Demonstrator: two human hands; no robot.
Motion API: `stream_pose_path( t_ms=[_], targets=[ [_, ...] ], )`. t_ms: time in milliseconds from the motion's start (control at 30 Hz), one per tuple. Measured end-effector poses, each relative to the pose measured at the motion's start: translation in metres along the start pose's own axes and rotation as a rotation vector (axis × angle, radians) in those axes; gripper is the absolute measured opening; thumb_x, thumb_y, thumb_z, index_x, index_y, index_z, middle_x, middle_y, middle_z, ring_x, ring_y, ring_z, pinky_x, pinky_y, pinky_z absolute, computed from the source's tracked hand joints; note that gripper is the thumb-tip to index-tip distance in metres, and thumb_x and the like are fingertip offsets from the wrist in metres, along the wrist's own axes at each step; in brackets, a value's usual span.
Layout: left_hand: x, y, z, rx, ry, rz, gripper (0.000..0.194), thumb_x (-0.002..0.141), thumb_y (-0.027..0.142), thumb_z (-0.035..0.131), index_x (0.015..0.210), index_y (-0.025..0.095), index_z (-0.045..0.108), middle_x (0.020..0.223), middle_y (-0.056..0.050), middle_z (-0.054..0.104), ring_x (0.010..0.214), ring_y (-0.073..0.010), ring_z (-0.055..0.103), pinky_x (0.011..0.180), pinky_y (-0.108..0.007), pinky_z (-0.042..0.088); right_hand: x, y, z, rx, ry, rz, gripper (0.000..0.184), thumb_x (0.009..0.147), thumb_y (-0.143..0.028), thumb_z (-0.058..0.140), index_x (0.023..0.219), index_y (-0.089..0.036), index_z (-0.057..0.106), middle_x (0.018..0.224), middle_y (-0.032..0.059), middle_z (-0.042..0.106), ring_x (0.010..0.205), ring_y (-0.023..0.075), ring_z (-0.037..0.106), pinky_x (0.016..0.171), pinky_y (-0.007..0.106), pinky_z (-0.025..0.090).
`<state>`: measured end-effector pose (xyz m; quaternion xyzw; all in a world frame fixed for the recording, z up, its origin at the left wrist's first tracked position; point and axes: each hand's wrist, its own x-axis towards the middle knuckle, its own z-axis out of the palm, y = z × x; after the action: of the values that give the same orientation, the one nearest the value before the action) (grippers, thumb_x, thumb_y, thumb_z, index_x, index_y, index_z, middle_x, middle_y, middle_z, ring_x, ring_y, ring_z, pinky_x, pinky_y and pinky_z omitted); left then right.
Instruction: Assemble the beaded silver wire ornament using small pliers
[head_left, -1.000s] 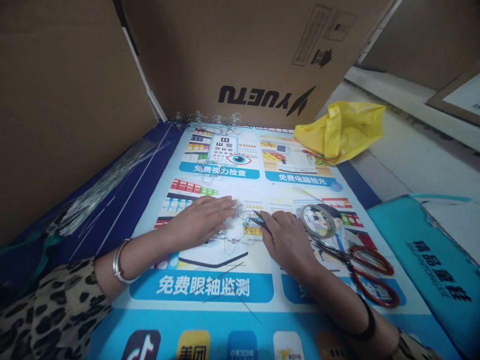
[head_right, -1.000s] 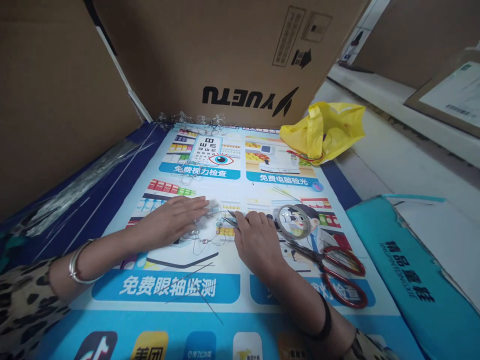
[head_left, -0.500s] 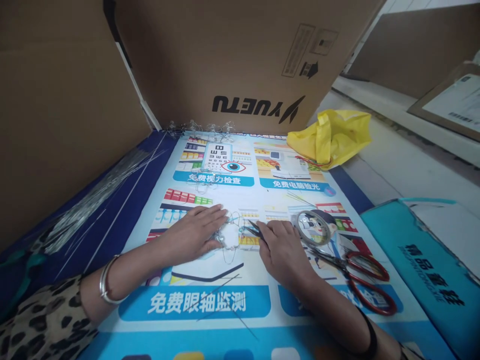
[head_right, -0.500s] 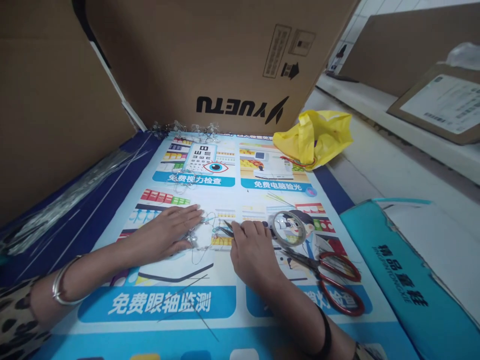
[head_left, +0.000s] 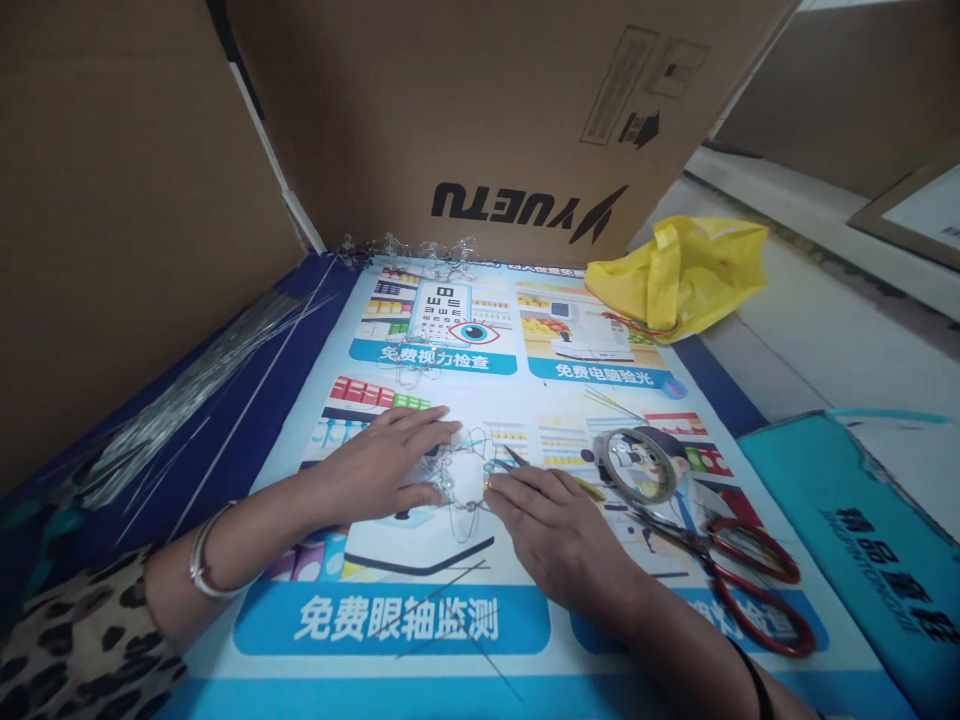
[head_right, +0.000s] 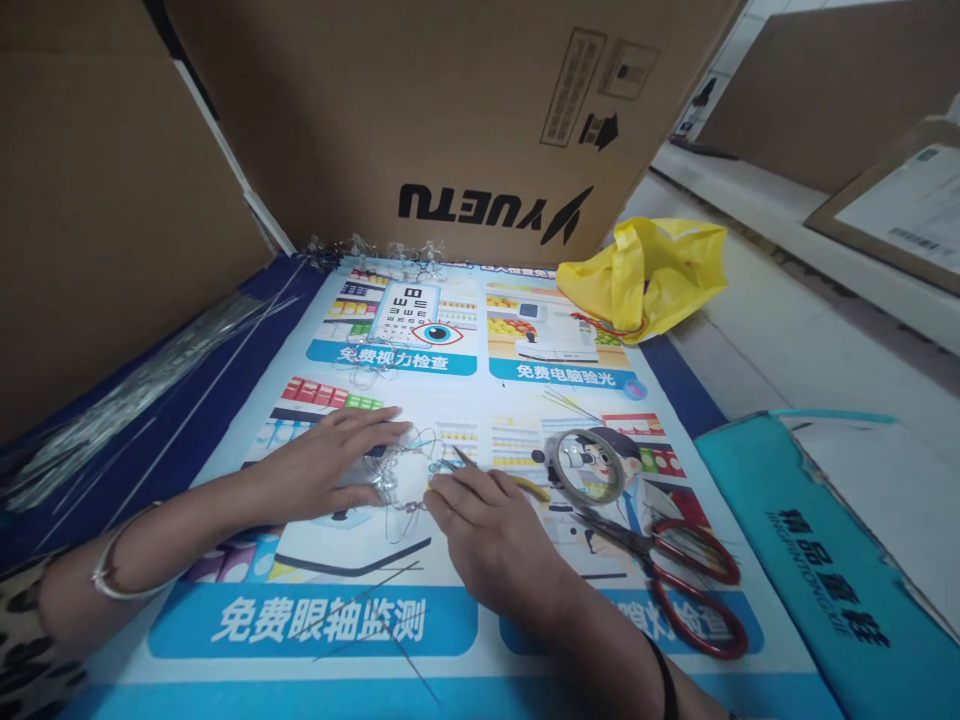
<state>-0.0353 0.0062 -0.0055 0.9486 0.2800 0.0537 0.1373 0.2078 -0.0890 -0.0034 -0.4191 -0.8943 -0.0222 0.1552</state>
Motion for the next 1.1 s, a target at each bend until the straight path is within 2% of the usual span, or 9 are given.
stream_pose_path(
  t_ms=[367,633,967,1100],
  targets=[
    [-0.007,-0.011,-0.010,-0.082,-0.141,-0.013,0.063,0.086,0.044,0.047,0.139,0.028,0.018,0.149,-0.005,0.018,0.137,-0.0226,0.012,0.108,-0.043,0.013,0.000,0.001,-0.001,0.017,-0.023,-0.047,0.027,0.083,-0.013,0.046,0.105,-0.016,0.060,0.112,0.0047,0.063,0.097,0.0187,0.052,0.078,0.035,0.038],
    [-0.008,-0.014,-0.010,-0.084,-0.087,-0.021,0.060,0.083,0.048,0.050,0.134,0.026,0.029,0.146,-0.004,0.028,0.135,-0.0235,0.020,0.107,-0.042,0.018,0.001,0.001,0.000,0.022,-0.020,-0.070,0.019,0.083,-0.013,0.046,0.096,-0.017,0.060,0.109,0.0045,0.064,0.094,0.0183,0.053,0.076,0.036,0.037],
    [-0.011,-0.017,-0.008,-0.149,0.006,0.004,0.058,0.081,0.051,0.053,0.130,0.025,0.037,0.141,-0.006,0.037,0.130,-0.0248,0.030,0.105,-0.042,0.024,-0.001,0.001,0.003,0.016,0.018,-0.092,0.022,0.084,-0.016,0.047,0.102,-0.017,0.059,0.109,0.0062,0.063,0.097,0.0194,0.052,0.079,0.035,0.038],
    [-0.012,-0.016,-0.007,-0.226,0.096,-0.005,0.048,0.084,0.046,0.051,0.125,0.023,0.043,0.135,-0.008,0.044,0.125,-0.0229,0.039,0.103,-0.040,0.031,-0.001,0.000,0.003,0.005,0.045,-0.093,0.021,0.083,-0.016,0.048,0.101,-0.017,0.060,0.107,0.0063,0.063,0.098,0.0193,0.053,0.079,0.034,0.039]
  ],
)
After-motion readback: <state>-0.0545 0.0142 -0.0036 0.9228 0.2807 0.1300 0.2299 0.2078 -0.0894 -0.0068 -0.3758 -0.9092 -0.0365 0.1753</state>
